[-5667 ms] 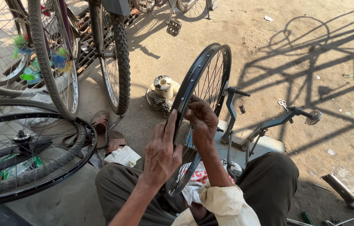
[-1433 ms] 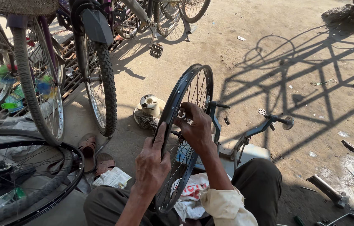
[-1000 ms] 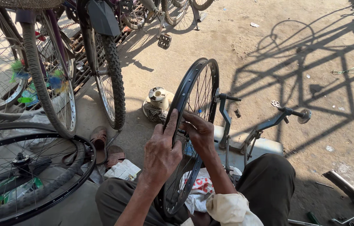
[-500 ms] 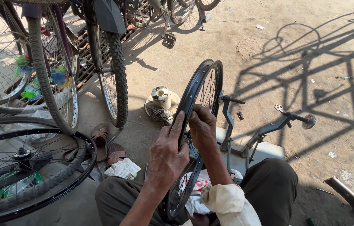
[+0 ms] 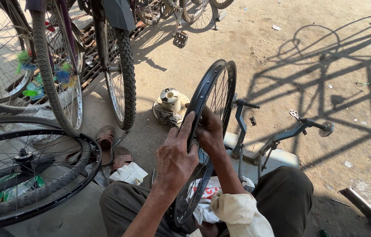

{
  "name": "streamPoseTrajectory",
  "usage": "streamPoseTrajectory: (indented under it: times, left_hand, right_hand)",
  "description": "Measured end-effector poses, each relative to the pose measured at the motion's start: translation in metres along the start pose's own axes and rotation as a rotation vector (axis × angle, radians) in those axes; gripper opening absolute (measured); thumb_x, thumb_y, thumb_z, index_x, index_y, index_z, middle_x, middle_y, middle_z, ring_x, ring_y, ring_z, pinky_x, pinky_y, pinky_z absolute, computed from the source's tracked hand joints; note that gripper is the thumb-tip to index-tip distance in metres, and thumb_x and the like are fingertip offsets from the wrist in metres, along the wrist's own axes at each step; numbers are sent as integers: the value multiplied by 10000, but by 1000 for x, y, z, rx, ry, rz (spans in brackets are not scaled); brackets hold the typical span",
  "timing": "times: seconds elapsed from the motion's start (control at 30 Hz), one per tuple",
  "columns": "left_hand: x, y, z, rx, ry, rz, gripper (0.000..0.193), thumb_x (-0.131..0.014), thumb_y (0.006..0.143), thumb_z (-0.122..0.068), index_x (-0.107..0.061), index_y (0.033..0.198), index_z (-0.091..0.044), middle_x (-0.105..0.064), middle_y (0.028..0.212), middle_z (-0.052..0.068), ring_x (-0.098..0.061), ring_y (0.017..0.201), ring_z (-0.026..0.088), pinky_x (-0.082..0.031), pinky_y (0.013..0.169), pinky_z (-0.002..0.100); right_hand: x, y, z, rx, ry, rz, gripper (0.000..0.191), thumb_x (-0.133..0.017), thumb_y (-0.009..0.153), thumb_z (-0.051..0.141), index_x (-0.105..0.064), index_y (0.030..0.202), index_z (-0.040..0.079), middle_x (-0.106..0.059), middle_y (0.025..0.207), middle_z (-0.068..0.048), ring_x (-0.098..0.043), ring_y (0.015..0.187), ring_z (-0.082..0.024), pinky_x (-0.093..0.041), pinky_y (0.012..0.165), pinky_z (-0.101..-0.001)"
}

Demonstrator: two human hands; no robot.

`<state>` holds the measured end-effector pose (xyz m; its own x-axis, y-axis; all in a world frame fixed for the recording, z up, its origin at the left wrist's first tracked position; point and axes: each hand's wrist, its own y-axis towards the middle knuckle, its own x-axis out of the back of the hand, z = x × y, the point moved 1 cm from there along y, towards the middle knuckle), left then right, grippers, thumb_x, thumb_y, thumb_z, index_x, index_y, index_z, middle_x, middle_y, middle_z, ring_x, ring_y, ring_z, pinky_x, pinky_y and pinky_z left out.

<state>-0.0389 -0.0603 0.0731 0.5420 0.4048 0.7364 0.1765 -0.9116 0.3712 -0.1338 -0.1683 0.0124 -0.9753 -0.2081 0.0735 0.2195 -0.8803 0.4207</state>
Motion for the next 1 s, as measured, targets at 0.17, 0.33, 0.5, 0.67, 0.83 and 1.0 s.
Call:
streamPoseTrajectory:
  times: [0.17,0.33,0.5,0.67,0.83,1.0]
  left_hand:
    - [1,-2,1,-29,-23,-47,803,-716,804,-61,-453,1546,-221,-623,918,122,-712,754,297,-597,687,463]
    - [-1,-3,5,-2,-28,-42,787,-712,802,-52,-463,1531,-214,-619,907,105,-715,726,257,-602,642,431]
    - [-3,-1,7,-58,-8,-118,781,-727,776,-48,-516,1510,-212,-612,903,102,-705,733,255,-594,637,432]
    - [-4,-1,8,-39,-4,-105,744,-729,812,-62,-521,1510,-216,-616,904,98,-708,720,252,-598,647,428]
    - [-3,-4,10,-33,-29,-81,700,-715,853,-78,-526,1514,-207,-604,918,117,-704,724,275,-596,659,436]
    - [-1,0,7,-87,-58,-117,705,-711,829,-77,-534,1500,-202,-631,986,147,-709,792,341,-588,702,463]
  right_hand:
    - [-9,4,1,-27,401,74,306,-680,967,-15,-702,1271,-11,-722,886,-62,-661,785,-122,-556,698,-285]
    - [3,-9,-2,-102,923,96,422,-721,822,-9,-696,1244,-8,-748,1034,-55,-700,951,-139,-589,837,-282]
    - [-15,-18,-18,-87,785,-158,469,-804,824,-27,-660,1270,-29,-731,1137,-116,-704,1036,-180,-599,866,-332]
    - [-28,-29,-26,135,704,-235,307,-770,936,7,-621,1204,22,-578,1414,-183,-621,1253,-205,-558,1030,-352]
    - [-29,-38,-22,278,684,-150,173,-705,1001,20,-637,1160,13,-440,1622,-213,-565,1386,-239,-514,1151,-393]
    - [-23,-35,-23,269,641,-182,170,-716,969,12,-638,1120,10,-527,1520,-191,-576,1373,-207,-495,1145,-362]
